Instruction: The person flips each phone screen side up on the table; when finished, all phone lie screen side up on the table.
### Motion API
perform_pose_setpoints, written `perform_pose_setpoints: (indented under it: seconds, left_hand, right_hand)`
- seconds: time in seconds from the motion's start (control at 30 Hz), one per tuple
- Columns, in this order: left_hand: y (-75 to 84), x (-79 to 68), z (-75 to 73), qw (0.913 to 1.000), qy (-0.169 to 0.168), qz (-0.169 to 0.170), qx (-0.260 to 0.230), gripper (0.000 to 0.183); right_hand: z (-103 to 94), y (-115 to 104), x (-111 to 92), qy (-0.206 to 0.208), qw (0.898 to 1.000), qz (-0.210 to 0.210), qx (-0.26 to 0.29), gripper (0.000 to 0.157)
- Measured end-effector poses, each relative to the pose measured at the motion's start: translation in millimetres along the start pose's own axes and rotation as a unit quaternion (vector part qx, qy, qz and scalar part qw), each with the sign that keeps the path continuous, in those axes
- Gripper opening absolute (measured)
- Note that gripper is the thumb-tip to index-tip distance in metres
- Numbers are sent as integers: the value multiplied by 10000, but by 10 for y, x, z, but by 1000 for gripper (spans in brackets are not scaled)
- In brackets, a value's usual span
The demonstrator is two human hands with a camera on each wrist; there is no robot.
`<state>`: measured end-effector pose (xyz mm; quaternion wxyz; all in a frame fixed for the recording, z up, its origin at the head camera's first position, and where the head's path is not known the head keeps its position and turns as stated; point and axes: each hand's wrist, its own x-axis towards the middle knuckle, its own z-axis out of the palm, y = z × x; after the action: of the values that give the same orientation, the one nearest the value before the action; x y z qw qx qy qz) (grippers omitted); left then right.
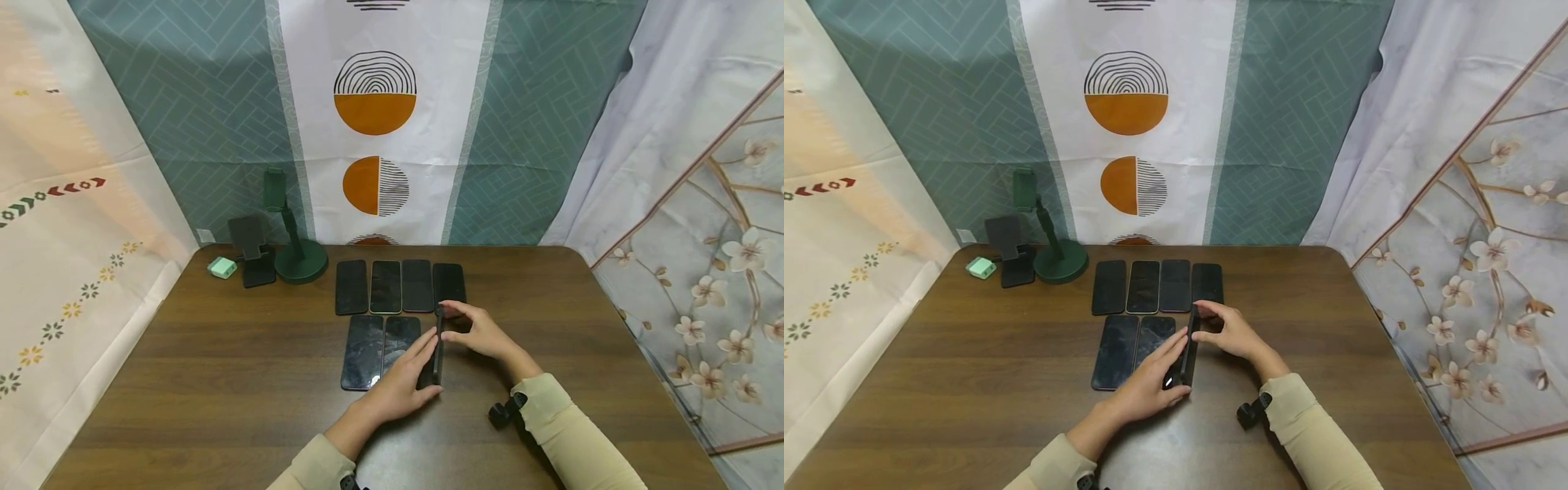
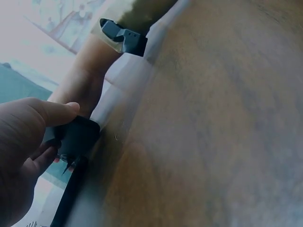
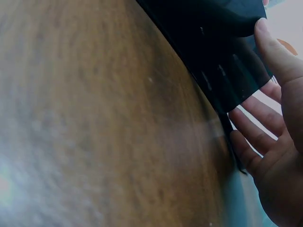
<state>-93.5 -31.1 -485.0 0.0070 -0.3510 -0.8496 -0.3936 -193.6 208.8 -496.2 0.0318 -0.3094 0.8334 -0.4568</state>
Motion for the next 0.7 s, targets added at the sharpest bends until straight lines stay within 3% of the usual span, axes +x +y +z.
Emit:
perform_pose_setpoints:
  seconds: [0.2,0.5,0.7]
  left_hand:
    - [-17,-8,-14,9999,50,-120,-19,89]
    - [-26,0,21,9976,327,-612,-52,89]
    - [-21,9,45,9952,380,-836,344,88]
  right_hand:
    - [28,-16,6,-53,9999,48,-109,73]
    - [28,-89,-20,-96,9982,311,-503,74]
    - [36,-103,-49,-23,9970,307,-714,68]
